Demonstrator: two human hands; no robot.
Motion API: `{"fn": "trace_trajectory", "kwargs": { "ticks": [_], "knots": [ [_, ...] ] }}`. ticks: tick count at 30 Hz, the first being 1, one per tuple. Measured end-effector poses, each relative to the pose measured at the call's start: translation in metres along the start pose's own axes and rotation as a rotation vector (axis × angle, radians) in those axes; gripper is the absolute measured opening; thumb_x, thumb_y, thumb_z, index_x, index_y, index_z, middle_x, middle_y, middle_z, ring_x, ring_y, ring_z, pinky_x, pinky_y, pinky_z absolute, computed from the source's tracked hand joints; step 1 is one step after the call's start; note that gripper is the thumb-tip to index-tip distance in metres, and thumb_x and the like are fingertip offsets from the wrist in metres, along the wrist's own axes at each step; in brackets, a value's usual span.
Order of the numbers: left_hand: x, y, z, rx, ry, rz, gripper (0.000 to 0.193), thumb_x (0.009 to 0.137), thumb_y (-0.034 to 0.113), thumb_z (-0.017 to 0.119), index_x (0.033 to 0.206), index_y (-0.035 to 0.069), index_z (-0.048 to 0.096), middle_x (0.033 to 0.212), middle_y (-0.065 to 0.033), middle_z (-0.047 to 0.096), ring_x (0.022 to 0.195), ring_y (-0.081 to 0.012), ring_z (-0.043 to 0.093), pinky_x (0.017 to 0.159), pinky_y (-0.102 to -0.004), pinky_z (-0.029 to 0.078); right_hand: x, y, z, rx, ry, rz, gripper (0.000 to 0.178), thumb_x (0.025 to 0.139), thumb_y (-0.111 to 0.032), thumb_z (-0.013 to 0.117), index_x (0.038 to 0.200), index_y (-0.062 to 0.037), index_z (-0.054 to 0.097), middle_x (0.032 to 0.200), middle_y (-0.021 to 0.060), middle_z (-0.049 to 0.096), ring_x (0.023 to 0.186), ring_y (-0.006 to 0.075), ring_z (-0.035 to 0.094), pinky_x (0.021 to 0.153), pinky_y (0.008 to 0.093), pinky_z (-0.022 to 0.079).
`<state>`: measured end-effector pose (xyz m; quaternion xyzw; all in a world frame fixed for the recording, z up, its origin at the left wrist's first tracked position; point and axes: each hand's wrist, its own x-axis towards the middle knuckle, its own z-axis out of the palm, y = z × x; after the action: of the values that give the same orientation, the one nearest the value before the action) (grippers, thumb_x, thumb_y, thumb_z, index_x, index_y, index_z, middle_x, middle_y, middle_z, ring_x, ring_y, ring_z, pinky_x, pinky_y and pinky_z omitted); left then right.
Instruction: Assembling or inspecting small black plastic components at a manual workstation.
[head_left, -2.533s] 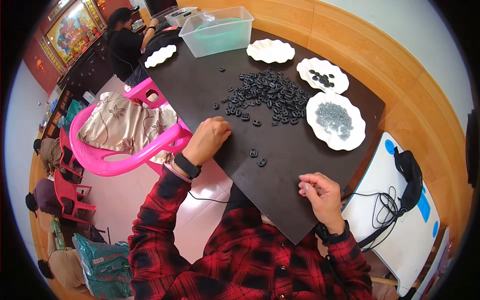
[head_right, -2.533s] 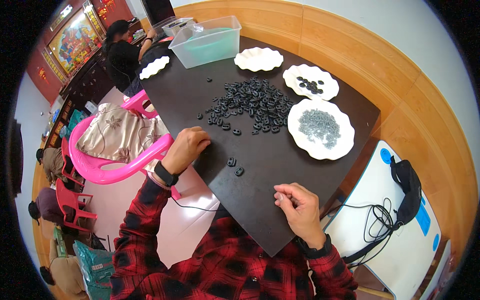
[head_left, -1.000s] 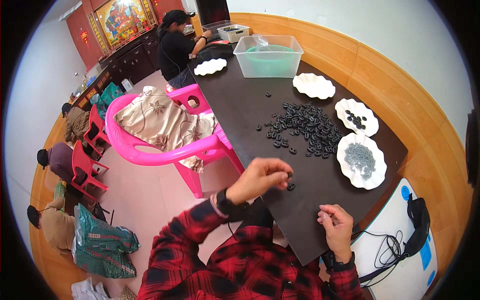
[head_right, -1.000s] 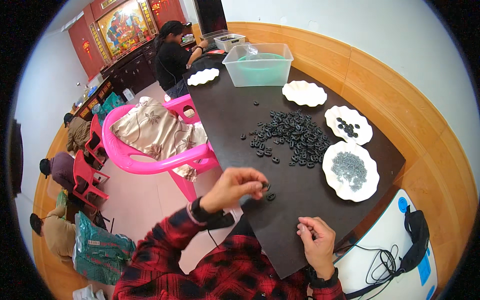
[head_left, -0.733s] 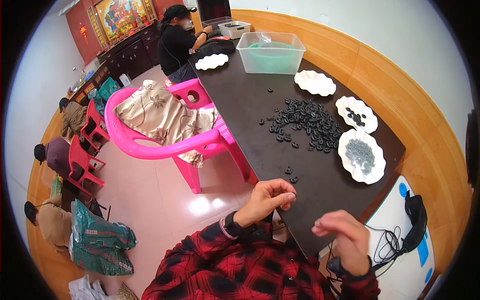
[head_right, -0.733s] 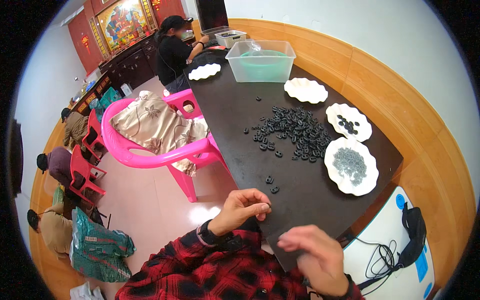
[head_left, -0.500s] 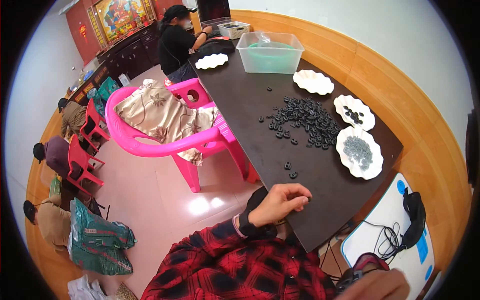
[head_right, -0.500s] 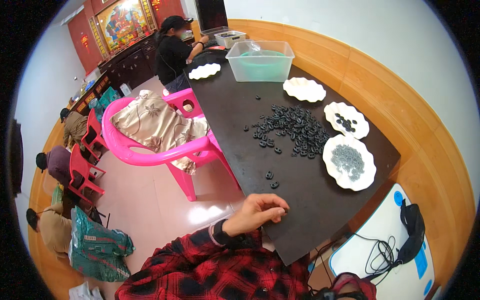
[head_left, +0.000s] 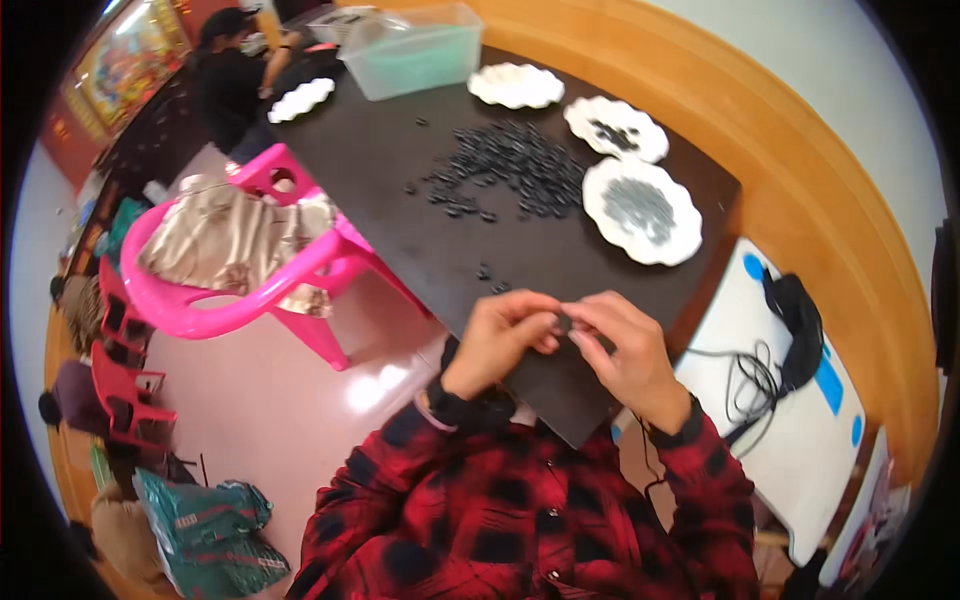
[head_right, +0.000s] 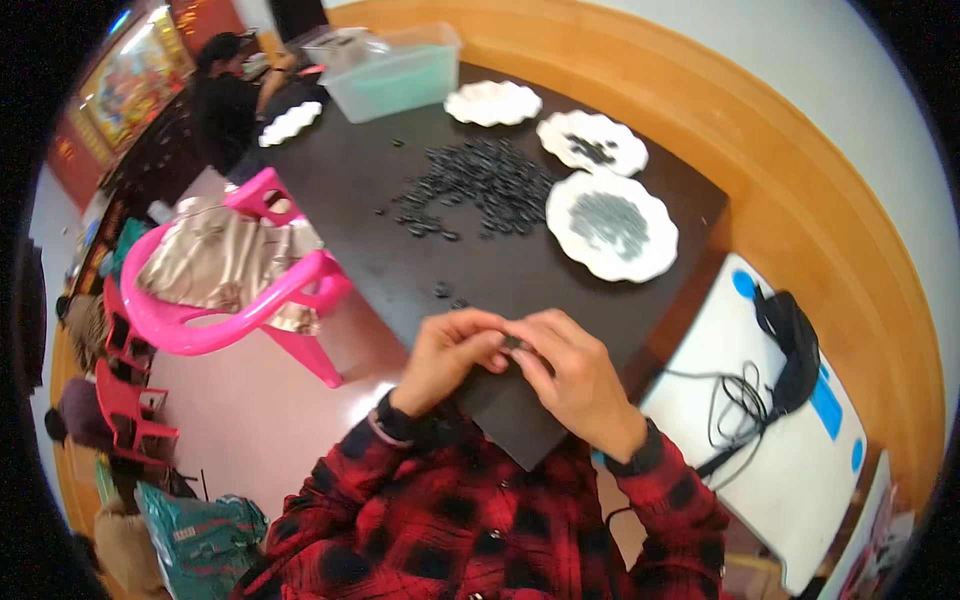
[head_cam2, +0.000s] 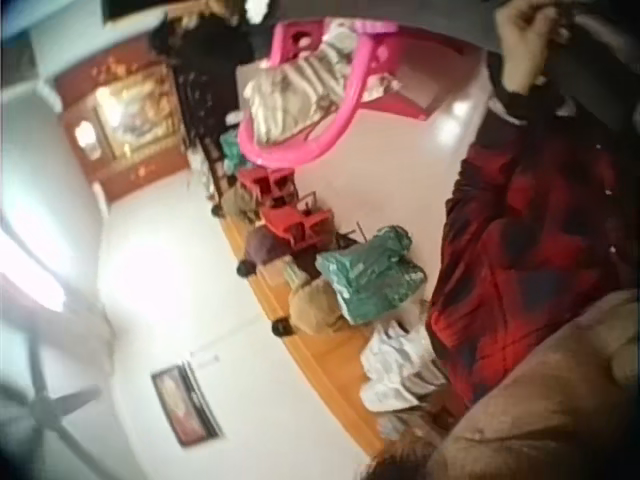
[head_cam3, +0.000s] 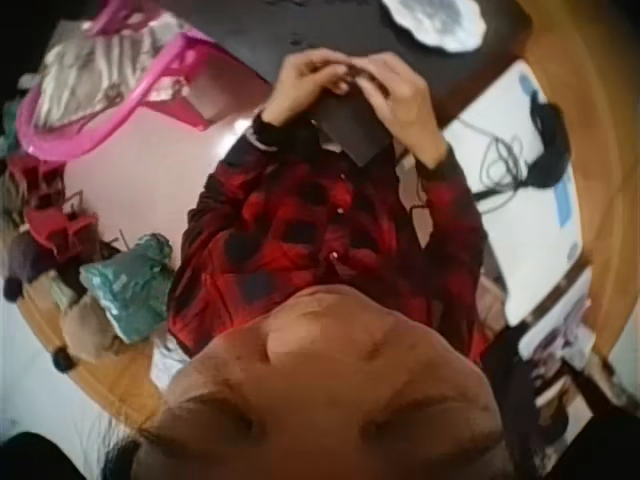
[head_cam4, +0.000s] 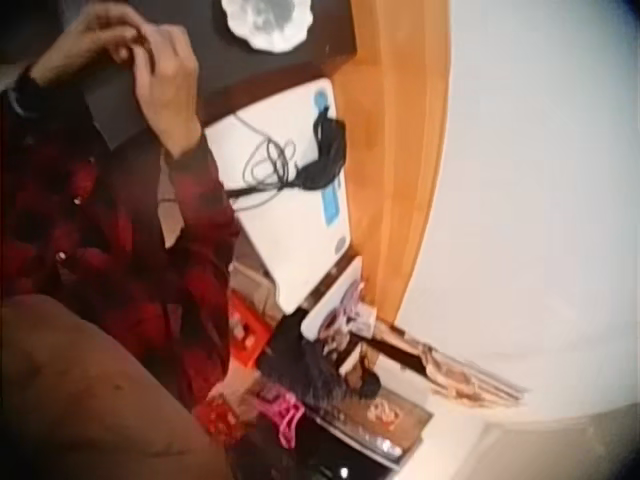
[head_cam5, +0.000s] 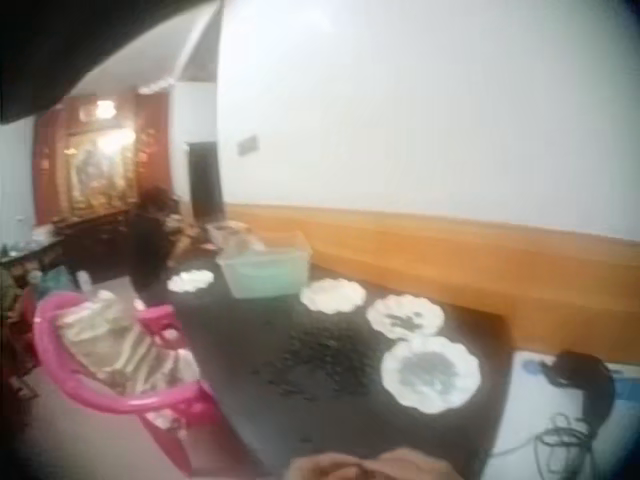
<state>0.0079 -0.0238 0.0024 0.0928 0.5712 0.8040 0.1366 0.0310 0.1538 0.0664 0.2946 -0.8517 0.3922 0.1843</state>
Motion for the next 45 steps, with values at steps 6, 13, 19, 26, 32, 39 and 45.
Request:
{"fn": "trace_trajectory", "kwargs": {
  "ticks": [6, 13, 19, 26, 32, 39, 45],
  "knots": [
    [0.009, 0.001, 0.004, 0.003, -0.064, 0.001, 0.028, 0.087, 0.004, 0.055, 0.113, -0.004, 0.051, 0.083, -0.008, 0.063, 0.07, -0.0116, 0.061, 0.065, -0.0223, 0.051, -0.009, 0.018, 0.002, 0.235, -0.017, 0.198, 0.019, 0.074, 0.005, 0.062, 0.093, 0.0034, 0.061, 0.086, 0.0112, 0.06, 0.069, 0.0172, 0.061, 0.06, 0.0258, 0.048],
    [0.001, -0.001, 0.01, 0.051, -0.086, 0.025, 0.035, 0.086, 0.002, 0.056, 0.119, -0.004, 0.046, 0.085, -0.0087, 0.063, 0.073, -0.0124, 0.061, 0.065, -0.0225, 0.051, -0.01, 0.023, 0.0, 0.195, -0.135, 0.245, 0.016, 0.075, 0.004, 0.062, 0.091, 0.0039, 0.06, 0.084, 0.0099, 0.061, 0.071, 0.016, 0.062, 0.062, 0.0239, 0.049],
    [0.0, 0.001, 0.021, -0.073, -0.056, 0.006, 0.029, 0.084, 0.001, 0.058, 0.112, -0.004, 0.052, 0.084, -0.009, 0.063, 0.072, -0.0131, 0.061, 0.064, -0.0232, 0.051, -0.016, 0.027, 0.003, 0.694, -0.011, 0.6, 0.011, 0.081, 0.004, 0.058, 0.093, 0.005, 0.058, 0.082, 0.0084, 0.061, 0.074, 0.0131, 0.062, 0.066, 0.0222, 0.051],
    [-0.004, 0.006, 0.032, -0.088, -0.062, 0.029, 0.016, 0.085, 0.002, 0.058, 0.099, -0.004, 0.06, 0.084, -0.009, 0.064, 0.07, -0.0121, 0.061, 0.063, -0.0231, 0.051, -0.02, 0.019, -0.007, 0.894, 0.056, 0.708, 0.011, 0.083, 0.001, 0.058, 0.093, 0.0061, 0.058, 0.081, 0.0112, 0.063, 0.07, 0.0147, 0.064, 0.065, 0.0238, 0.054],
    [-0.005, 0.003, 0.035, -0.256, -0.07, -0.087, 0.012, 0.086, 0.006, 0.057, 0.094, -0.003, 0.06, 0.08, -0.0088, 0.063, 0.066, -0.0128, 0.059, 0.061, -0.0247, 0.051, -0.021, 0.013, -0.015, 1.007, 0.061, 0.781, 0.011, 0.083, 0.0, 0.059, 0.092, 0.006, 0.058, 0.079, 0.012, 0.063, 0.068, 0.0164, 0.065, 0.063, 0.0243, 0.054],
    [-0.007, -0.003, 0.035, -0.272, -0.051, -0.1, 0.013, 0.086, 0.007, 0.058, 0.093, -0.003, 0.061, 0.076, -0.005, 0.062, 0.064, -0.0083, 0.057, 0.06, -0.0203, 0.048, -0.021, 0.011, -0.011, 1.045, -0.005, 0.839, 0.009, 0.083, 0.001, 0.058, 0.092, 0.0056, 0.059, 0.079, 0.0116, 0.064, 0.069, 0.0161, 0.065, 0.064, 0.0245, 0.054],
    [-0.011, -0.009, 0.039, -0.032, -0.035, 0.047, 0.01, 0.086, 0.004, 0.057, 0.094, -0.002, 0.06, 0.079, -0.0041, 0.061, 0.067, -0.008, 0.056, 0.061, -0.0202, 0.046, -0.031, 0.011, -0.007, 0.68, -0.018, 0.763, 0.008, 0.084, 0.003, 0.056, 0.092, 0.0051, 0.058, 0.08, 0.0091, 0.063, 0.071, 0.012, 0.063, 0.065, 0.022, 0.052]
  ]
}}
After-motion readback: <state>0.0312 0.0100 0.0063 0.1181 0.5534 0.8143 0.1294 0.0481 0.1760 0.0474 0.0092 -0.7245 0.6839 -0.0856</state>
